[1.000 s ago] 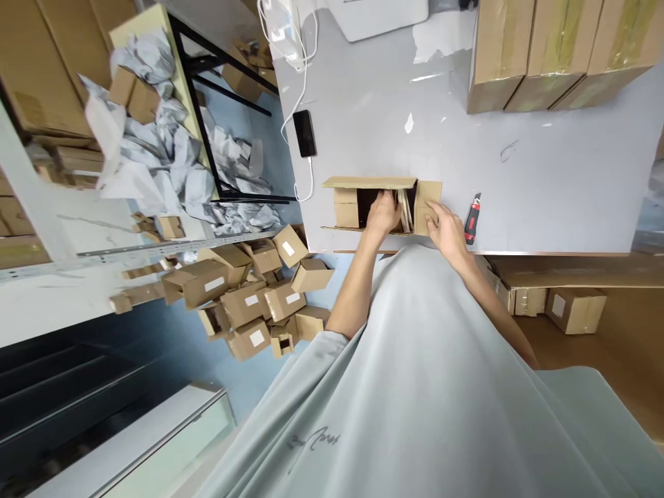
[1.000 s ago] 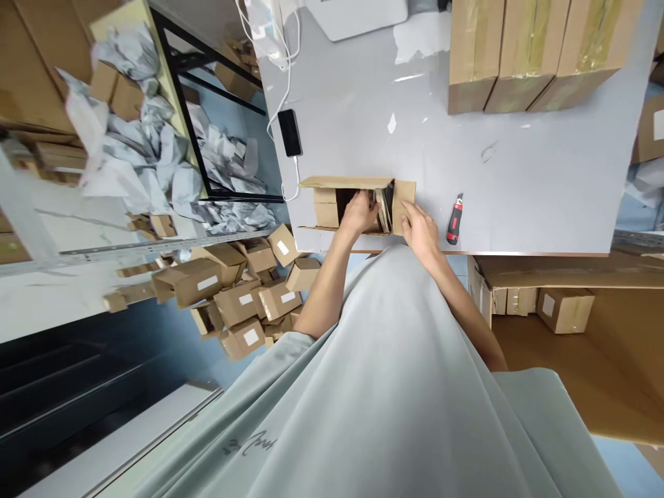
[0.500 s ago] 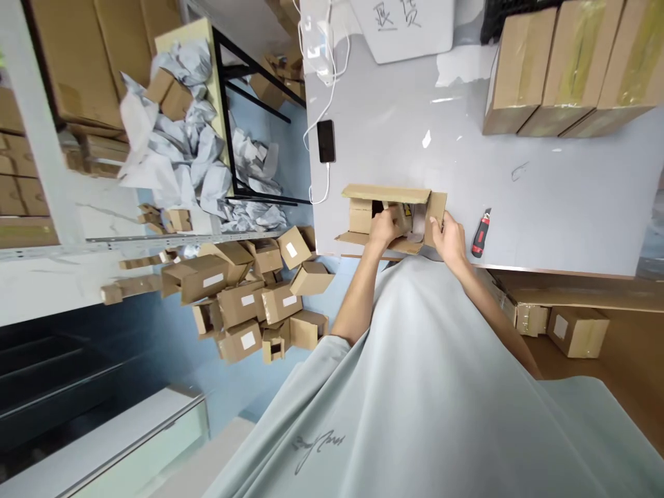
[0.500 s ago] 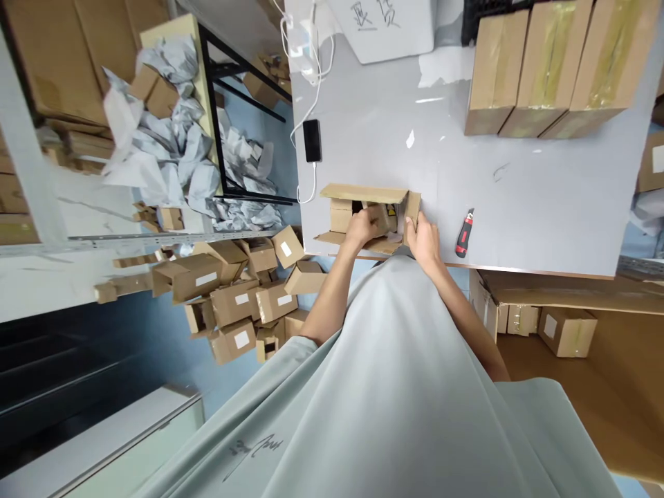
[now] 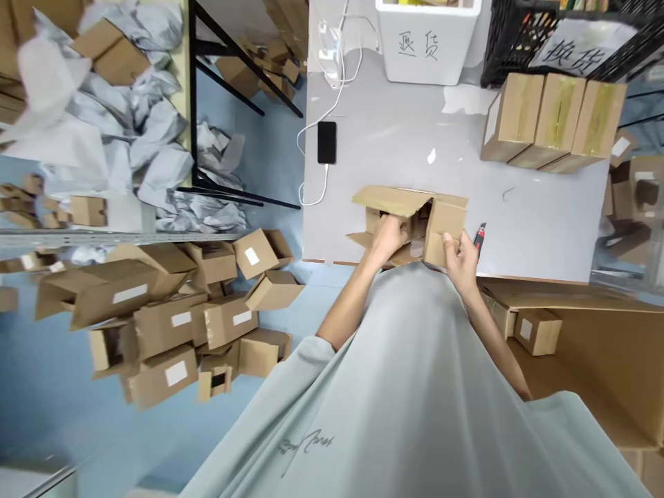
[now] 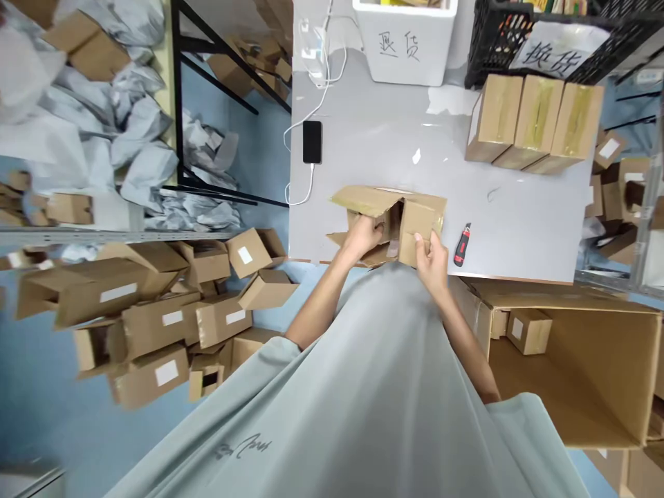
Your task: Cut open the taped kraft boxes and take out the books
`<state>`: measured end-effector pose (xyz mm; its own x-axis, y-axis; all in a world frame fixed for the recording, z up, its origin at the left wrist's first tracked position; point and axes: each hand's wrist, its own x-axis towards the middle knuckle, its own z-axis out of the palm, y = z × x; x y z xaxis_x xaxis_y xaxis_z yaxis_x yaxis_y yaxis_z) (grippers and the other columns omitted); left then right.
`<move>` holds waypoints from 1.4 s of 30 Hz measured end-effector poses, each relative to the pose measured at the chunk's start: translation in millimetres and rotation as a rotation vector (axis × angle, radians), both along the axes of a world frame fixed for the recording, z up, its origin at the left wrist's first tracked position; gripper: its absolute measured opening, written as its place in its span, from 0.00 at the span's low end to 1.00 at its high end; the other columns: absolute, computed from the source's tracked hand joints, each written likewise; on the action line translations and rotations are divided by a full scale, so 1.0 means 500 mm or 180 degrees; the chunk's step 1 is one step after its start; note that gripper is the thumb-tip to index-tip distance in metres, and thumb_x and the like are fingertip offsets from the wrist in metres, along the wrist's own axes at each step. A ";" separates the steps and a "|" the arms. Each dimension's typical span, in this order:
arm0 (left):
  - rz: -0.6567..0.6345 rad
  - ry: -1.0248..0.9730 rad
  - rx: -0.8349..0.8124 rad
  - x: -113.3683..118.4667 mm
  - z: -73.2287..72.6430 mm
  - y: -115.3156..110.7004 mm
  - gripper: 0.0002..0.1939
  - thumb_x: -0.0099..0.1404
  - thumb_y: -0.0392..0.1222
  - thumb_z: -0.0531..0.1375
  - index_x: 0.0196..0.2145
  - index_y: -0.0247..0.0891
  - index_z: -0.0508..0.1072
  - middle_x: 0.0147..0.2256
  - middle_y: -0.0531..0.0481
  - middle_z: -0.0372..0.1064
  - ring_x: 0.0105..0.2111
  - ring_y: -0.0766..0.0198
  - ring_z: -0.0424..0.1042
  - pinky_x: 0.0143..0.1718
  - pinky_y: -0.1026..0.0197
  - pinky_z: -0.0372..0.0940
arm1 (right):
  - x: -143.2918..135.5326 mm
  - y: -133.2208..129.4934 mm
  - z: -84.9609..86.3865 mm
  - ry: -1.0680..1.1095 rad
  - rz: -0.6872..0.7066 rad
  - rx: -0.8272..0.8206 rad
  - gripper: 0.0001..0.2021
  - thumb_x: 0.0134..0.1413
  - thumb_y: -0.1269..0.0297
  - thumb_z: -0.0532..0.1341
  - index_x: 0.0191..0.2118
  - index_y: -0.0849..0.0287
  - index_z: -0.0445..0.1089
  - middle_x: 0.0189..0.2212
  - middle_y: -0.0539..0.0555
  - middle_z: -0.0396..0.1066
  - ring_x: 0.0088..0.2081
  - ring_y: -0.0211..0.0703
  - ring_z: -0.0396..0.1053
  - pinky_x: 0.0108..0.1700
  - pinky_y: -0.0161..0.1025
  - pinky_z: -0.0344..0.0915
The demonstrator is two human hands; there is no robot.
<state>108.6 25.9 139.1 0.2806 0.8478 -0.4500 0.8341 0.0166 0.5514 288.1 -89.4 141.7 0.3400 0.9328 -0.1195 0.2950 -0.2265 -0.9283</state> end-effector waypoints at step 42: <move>0.2262 -0.2826 0.0848 -0.350 0.161 -0.071 0.29 0.61 0.62 0.79 0.54 0.45 0.89 0.60 0.41 0.84 0.63 0.42 0.82 0.65 0.42 0.79 | 0.160 0.082 0.078 0.0231 -0.0979 -0.0255 0.29 0.48 0.33 0.71 0.42 0.54 0.72 0.41 0.57 0.80 0.42 0.51 0.78 0.48 0.48 0.75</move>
<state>-66.2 -9.6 219.8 -0.1683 0.9786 -0.1182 0.0031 0.1204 0.9927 368.1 -48.2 180.7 0.5923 0.7744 -0.2227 0.1352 -0.3680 -0.9200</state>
